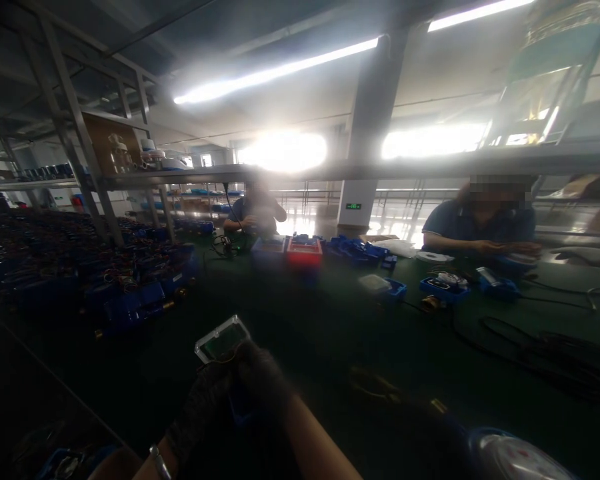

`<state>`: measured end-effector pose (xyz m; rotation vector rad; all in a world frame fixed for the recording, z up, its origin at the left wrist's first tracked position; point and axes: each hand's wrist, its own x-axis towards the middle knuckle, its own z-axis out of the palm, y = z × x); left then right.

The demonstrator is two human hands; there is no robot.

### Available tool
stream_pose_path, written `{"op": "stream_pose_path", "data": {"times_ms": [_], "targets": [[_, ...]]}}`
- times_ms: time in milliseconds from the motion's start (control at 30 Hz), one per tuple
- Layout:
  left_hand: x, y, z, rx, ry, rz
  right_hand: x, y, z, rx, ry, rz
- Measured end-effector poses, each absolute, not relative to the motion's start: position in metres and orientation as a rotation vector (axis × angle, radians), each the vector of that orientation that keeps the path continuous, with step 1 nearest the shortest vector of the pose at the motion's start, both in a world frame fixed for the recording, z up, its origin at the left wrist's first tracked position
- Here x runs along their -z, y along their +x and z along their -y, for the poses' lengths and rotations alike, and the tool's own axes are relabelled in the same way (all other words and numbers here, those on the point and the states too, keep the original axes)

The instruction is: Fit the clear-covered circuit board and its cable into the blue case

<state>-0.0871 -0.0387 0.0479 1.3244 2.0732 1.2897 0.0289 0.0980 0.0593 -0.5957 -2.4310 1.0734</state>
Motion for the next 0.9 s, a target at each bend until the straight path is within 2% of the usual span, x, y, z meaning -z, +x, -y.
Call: {"op": "stream_pose_path", "data": {"times_ms": [333, 667, 800, 900], "targets": [[-0.068, -0.119, 0.042, -1.015, 1.382, -2.075, -0.055, 0.025, -0.093, -0.796, -0.883, 2.487], [-0.061, -0.193, 0.103, -0.691, 1.398, -2.663, -0.072, 0.024, -0.087, -0.810, -0.735, 2.623], [-0.056, -0.167, 0.101, -0.807, 1.575, -2.781, -0.080, 0.030, -0.093, -0.880, -0.732, 2.570], [-0.061, -0.126, 0.094, -1.057, 2.025, -2.583, -0.091, 0.061, -0.104, -0.860, -0.806, 2.415]]}}
